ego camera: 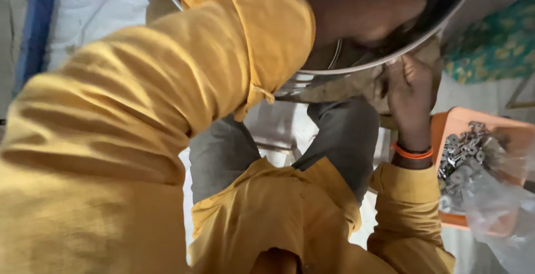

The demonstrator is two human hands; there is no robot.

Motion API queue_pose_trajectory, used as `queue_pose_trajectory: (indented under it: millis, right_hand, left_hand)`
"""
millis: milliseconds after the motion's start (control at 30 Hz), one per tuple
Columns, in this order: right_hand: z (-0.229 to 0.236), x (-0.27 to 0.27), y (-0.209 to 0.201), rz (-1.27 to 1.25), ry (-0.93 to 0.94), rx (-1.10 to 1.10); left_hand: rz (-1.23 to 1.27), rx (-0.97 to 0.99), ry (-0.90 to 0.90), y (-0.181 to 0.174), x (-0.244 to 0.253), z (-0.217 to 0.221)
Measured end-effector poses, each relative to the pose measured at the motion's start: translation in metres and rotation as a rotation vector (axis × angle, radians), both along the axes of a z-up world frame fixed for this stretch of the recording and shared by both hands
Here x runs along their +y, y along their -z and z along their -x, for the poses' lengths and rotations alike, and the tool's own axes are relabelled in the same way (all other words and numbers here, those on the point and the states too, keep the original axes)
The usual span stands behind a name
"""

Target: The person assembles a large stainless steel container by inserting bolts and washers into pre-drilled holes along the rim. They pick fasteners from a nearby orange bin, insert them into the container, and tighten them by hand.

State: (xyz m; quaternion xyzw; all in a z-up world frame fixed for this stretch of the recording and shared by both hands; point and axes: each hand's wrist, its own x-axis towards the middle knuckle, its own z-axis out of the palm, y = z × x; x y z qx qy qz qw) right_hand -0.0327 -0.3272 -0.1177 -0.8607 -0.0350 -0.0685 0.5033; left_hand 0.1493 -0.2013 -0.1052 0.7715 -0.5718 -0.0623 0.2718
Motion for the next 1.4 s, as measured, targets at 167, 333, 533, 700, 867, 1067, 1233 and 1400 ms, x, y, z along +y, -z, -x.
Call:
queue_pose_trajectory:
  millis: [167, 333, 533, 700, 867, 1067, 1233, 1400]
  right_hand:
    - [-0.011, -0.014, 0.017, -0.186, 0.010, 0.156]
    - [-0.013, -0.029, 0.036, -0.006, 0.033, 0.155]
    - [-0.025, -0.014, 0.025, -0.083, 0.146, 0.335]
    - [-0.028, -0.005, 0.018, -0.162, 0.072, 0.217]
    - [-0.035, -0.019, 0.044, -0.151, 0.101, 0.280]
    - [-0.085, -0.053, 0.125, 0.058, 0.072, 0.026]
    - [-0.126, -0.077, 0.174, 0.014, 0.001, 0.153]
    - [-0.145, -0.074, 0.181, 0.018, 0.058, 0.084]
  left_hand:
    - [0.012, 0.026, 0.045, 0.029, -0.009, -0.019]
    - [0.019, 0.080, 0.072, 0.042, -0.006, -0.019]
    - [-0.046, 0.066, 0.003, -0.015, 0.025, 0.006]
    - [-0.244, -0.001, -0.005, -0.029, 0.022, -0.002]
    - [-0.006, 0.045, 0.082, 0.017, 0.021, -0.022]
    - [-0.185, 0.115, 0.112, 0.027, 0.027, -0.032]
    - [-0.279, -0.010, 0.028, -0.026, 0.029, -0.020]
    - [-0.392, 0.012, 0.031, -0.060, 0.033, -0.002]
